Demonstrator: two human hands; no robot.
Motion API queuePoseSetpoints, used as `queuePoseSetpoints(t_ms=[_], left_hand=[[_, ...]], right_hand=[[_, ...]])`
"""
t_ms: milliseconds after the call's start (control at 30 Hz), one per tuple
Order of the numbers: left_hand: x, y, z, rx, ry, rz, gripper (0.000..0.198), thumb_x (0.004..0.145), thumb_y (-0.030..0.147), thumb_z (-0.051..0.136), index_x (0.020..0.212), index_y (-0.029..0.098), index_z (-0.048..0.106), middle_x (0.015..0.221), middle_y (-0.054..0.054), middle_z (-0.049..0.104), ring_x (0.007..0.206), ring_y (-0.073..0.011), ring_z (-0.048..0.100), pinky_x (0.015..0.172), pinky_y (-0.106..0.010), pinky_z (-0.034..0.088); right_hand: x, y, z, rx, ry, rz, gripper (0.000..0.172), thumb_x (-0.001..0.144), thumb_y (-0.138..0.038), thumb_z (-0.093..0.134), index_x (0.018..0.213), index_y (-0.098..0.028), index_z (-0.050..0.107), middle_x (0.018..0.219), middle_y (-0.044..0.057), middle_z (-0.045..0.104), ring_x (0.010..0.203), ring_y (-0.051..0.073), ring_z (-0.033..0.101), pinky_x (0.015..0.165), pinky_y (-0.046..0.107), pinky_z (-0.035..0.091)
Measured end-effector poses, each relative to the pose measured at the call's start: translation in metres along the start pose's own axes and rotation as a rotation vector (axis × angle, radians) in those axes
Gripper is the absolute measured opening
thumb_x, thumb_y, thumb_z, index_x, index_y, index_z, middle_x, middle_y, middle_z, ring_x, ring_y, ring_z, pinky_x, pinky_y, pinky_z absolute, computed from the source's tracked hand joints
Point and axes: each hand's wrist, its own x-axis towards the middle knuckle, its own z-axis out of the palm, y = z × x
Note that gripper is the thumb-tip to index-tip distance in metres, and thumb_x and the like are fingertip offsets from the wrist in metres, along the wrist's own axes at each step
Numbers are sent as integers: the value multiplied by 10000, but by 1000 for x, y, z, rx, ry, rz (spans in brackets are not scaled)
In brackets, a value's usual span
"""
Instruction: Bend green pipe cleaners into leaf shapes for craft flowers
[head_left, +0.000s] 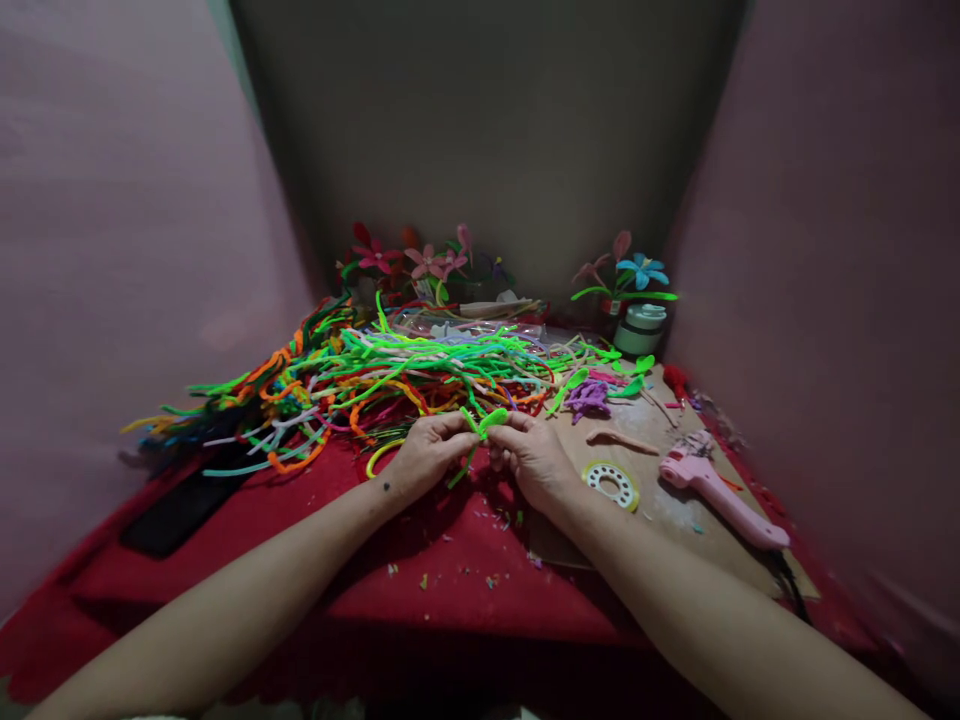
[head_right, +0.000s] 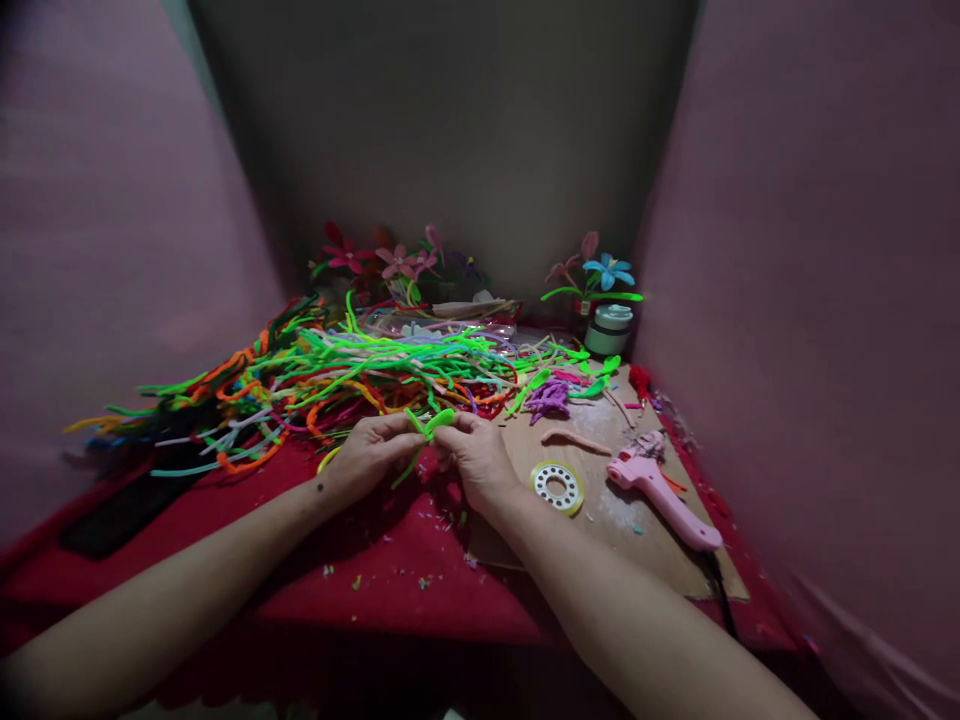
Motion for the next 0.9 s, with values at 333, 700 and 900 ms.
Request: queuePoseSetpoints(t_ms=[333, 700, 900], left_hand=[[1, -6, 2, 280, 34, 230, 178, 751, 238, 489, 614, 142, 552, 531, 50, 417, 495, -69, 358, 488, -191, 300], [4, -13, 2, 490, 24, 468, 175, 776, 172, 461, 650, 149, 580, 592, 9, 504, 583, -100, 432, 590, -219, 350], [6, -10, 2, 379, 9, 321, 180, 780, 239, 485, 640, 149, 553, 592, 21, 487, 583, -96, 432, 567, -210, 350]], right_hand=[[3, 2, -3, -97, 8, -34, 46, 615, -186, 578, 612, -170, 535, 458, -70, 494, 344, 55, 353, 357, 205, 257], [2, 4, 1, 66, 36, 85, 74, 548, -119, 485, 554, -180, 442, 414, -77, 420, 337, 46, 284, 341, 182, 184], [2, 3, -1, 11, 32, 91, 71, 575, -127, 500, 579, -178, 451, 420, -87, 397, 346, 46, 292, 352, 188, 199]])
